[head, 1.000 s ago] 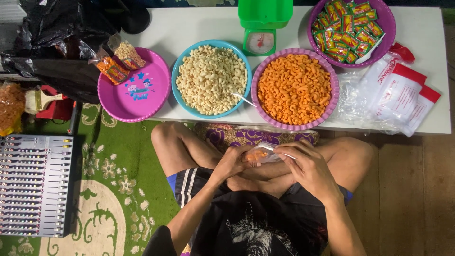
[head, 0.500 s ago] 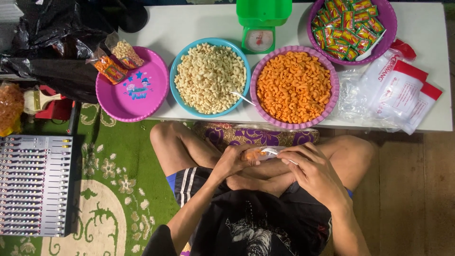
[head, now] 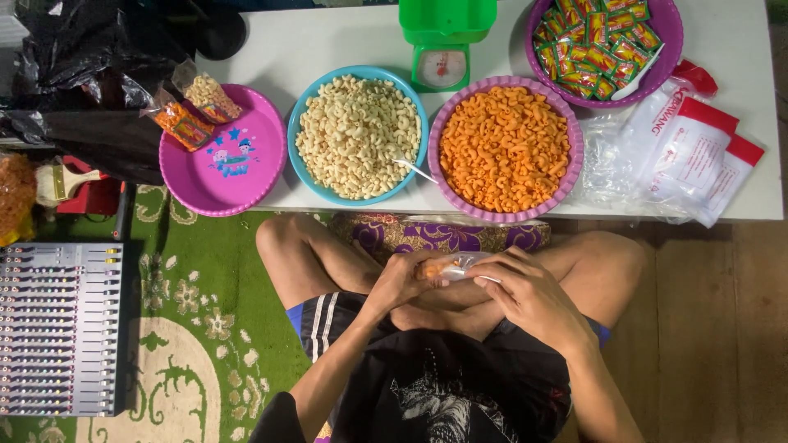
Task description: A person sitting on the floor is packing orange snacks into small plastic bags using a spoon.
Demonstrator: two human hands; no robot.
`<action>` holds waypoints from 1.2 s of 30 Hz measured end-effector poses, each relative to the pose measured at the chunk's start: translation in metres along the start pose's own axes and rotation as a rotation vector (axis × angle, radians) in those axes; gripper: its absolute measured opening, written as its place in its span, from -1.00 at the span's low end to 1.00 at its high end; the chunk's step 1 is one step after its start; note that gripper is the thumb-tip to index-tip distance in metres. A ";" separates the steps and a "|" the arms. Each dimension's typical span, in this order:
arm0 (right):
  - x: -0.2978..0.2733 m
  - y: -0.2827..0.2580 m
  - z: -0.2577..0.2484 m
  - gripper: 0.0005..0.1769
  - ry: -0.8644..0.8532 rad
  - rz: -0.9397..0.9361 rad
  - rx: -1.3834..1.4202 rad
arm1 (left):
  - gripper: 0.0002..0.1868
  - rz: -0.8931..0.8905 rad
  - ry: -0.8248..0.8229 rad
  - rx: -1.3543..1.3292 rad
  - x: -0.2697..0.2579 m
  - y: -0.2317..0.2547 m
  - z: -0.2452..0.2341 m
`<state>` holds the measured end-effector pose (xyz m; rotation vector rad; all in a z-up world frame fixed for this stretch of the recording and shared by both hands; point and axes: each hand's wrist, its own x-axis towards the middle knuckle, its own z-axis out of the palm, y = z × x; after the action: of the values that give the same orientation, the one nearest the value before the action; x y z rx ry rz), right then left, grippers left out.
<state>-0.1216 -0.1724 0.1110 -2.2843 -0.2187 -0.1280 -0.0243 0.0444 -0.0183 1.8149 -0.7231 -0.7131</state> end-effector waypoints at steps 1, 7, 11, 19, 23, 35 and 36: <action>0.001 -0.002 -0.001 -0.80 0.001 -0.002 0.001 | -0.45 0.000 0.001 0.002 0.001 -0.004 0.001; -0.001 0.005 0.001 -0.78 0.077 0.022 -0.032 | -0.46 -0.004 0.003 -0.017 0.000 -0.018 0.006; 0.000 0.004 0.003 -0.79 0.158 -0.042 0.002 | -0.40 -0.027 0.017 -0.015 0.000 -0.057 0.017; 0.005 -0.005 0.002 -0.84 0.085 -0.054 0.120 | -0.38 0.011 0.027 -0.038 0.006 -0.010 0.001; 0.000 0.004 -0.002 -0.84 0.169 0.018 0.200 | -0.45 0.006 0.028 -0.126 0.004 0.006 -0.002; -0.053 0.116 -0.014 -0.81 0.852 0.426 0.394 | -0.52 -0.135 0.157 -0.458 0.012 -0.015 -0.002; -0.047 0.118 -0.016 -0.83 0.886 0.508 0.366 | -0.49 -0.179 0.188 -0.466 0.015 -0.016 -0.002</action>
<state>-0.1444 -0.2667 0.0271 -1.6635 0.7274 -0.7355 -0.0108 0.0398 -0.0352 1.4992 -0.2435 -0.7437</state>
